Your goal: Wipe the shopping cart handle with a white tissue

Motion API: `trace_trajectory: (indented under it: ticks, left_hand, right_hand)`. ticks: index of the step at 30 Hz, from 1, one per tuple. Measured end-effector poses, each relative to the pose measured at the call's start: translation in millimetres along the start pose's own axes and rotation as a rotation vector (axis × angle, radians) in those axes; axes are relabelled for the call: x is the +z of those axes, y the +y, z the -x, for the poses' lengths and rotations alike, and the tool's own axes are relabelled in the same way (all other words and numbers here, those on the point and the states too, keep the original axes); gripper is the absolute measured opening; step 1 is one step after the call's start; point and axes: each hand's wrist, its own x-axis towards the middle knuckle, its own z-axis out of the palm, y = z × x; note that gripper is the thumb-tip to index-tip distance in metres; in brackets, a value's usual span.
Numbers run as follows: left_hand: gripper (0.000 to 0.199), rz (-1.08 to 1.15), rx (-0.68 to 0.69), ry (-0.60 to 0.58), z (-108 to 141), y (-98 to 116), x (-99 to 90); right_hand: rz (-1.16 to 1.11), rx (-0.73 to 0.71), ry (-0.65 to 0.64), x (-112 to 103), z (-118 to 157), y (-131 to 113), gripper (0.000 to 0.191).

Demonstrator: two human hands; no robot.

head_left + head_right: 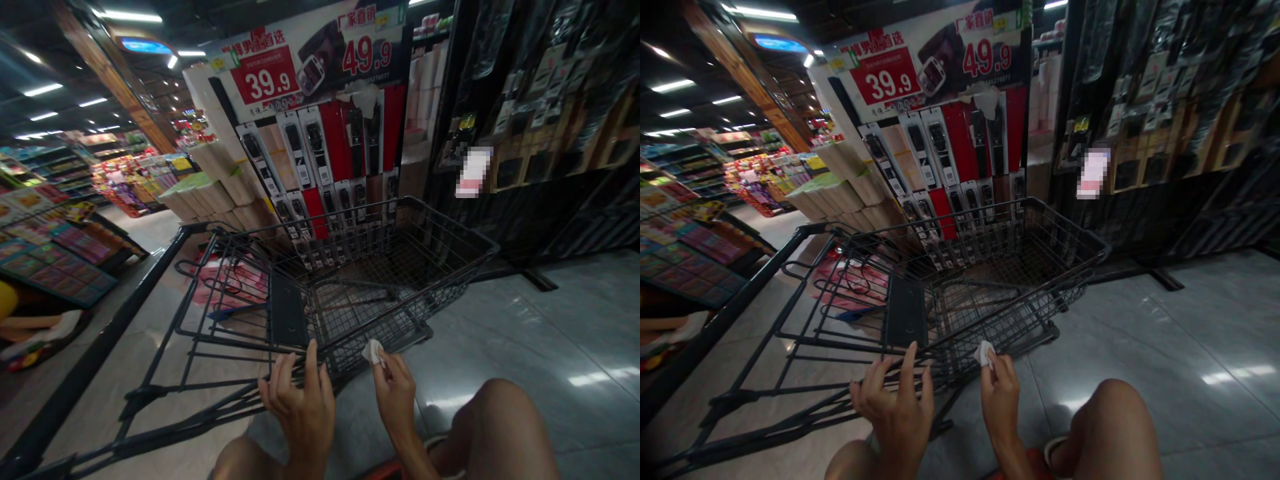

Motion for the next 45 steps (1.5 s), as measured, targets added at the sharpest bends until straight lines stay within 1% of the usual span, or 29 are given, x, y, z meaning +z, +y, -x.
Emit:
trace_trajectory:
  ticks: [2, 5, 7, 8, 11, 13, 17, 19, 21, 23, 26, 29, 33, 36, 39, 41, 45]
  left_hand:
    - [0.034, 0.035, 0.026, -0.029, -0.8, 8.1, 1.2]
    - [0.038, 0.061, 0.075, -0.08, -1.1, 16.8, 7.2]
    - [0.04, 0.04, 0.111, -0.053, -0.4, 18.1, 13.6]
    - [0.04, 0.021, 0.121, -0.02, 0.1, 17.5, 17.2]
    - [0.042, -0.04, 0.155, 0.09, 1.7, 12.9, 28.2]
    - [0.045, -0.063, 0.17, 0.136, 2.7, 9.6, 33.6]
    - [0.048, -0.064, 0.172, 0.135, 4.6, 6.7, 37.3]
    - [0.048, -0.061, 0.168, 0.123, 4.9, 7.0, 36.6]
    - [0.047, -0.052, 0.165, 0.127, 4.5, 7.9, 35.2]
    - [0.044, -0.039, 0.154, 0.124, 3.6, 9.1, 33.5]
    - [0.04, -0.021, 0.132, 0.101, 2.7, 10.6, 31.2]
    - [0.038, -0.001, 0.116, 0.077, 3.2, 11.4, 29.3]
    - [0.037, 0.021, 0.096, 0.048, 4.5, 11.9, 27.7]
    - [0.037, 0.025, 0.096, 0.042, 4.6, 11.8, 27.4]
    - [0.038, 0.016, 0.097, 0.051, 3.6, 11.7, 27.4]
    - [0.037, 0.016, 0.097, 0.063, 2.5, 12.0, 28.0]
    - [0.036, 0.023, 0.089, 0.107, 0.4, 13.2, 31.6]
  right_hand:
    - [-0.012, 0.013, -0.012, 0.6, -5.3, -4.1, 0.025]
    - [-0.009, 0.069, -0.075, 7.2, -11.8, -7.0, 0.026]
    - [-0.028, 0.135, -0.097, 12.9, -13.6, -6.4, 0.026]
    - [-0.054, 0.174, -0.1, 15.6, -13.6, -5.5, 0.027]
    - [-0.177, 0.296, -0.093, 22.4, -10.6, -1.1, 0.027]
    - [-0.273, 0.363, -0.091, 26.2, -7.4, 2.0, 0.03]
    - [-0.48, 0.454, -0.131, 30.1, -3.8, 4.9, 0.045]
    - [-0.535, 0.475, -0.156, 28.9, -4.8, 2.1, 0.047]
    - [-0.524, 0.455, -0.161, 25.9, -7.6, -5.0, 0.043]
    - [-0.479, 0.401, -0.173, 22.0, -11.6, -16.0, 0.036]
    - [-0.432, 0.321, -0.233, 16.8, -18.3, -35.4, 0.025]
    - [-0.363, 0.222, -0.279, 14.0, -24.3, -51.1, 0.019]
    - [-0.253, 0.097, -0.279, 13.4, -28.5, -61.1, 0.019]
    - [-0.208, 0.062, -0.255, 14.4, -28.7, -62.2, 0.02]
    - [-0.142, 0.029, -0.221, 16.5, -26.8, -57.5, 0.018]
    - [-0.124, 0.036, -0.212, 18.2, -24.8, -50.0, 0.019]
    - [-0.113, 0.095, -0.227, 20.2, -20.8, -28.0, 0.023]
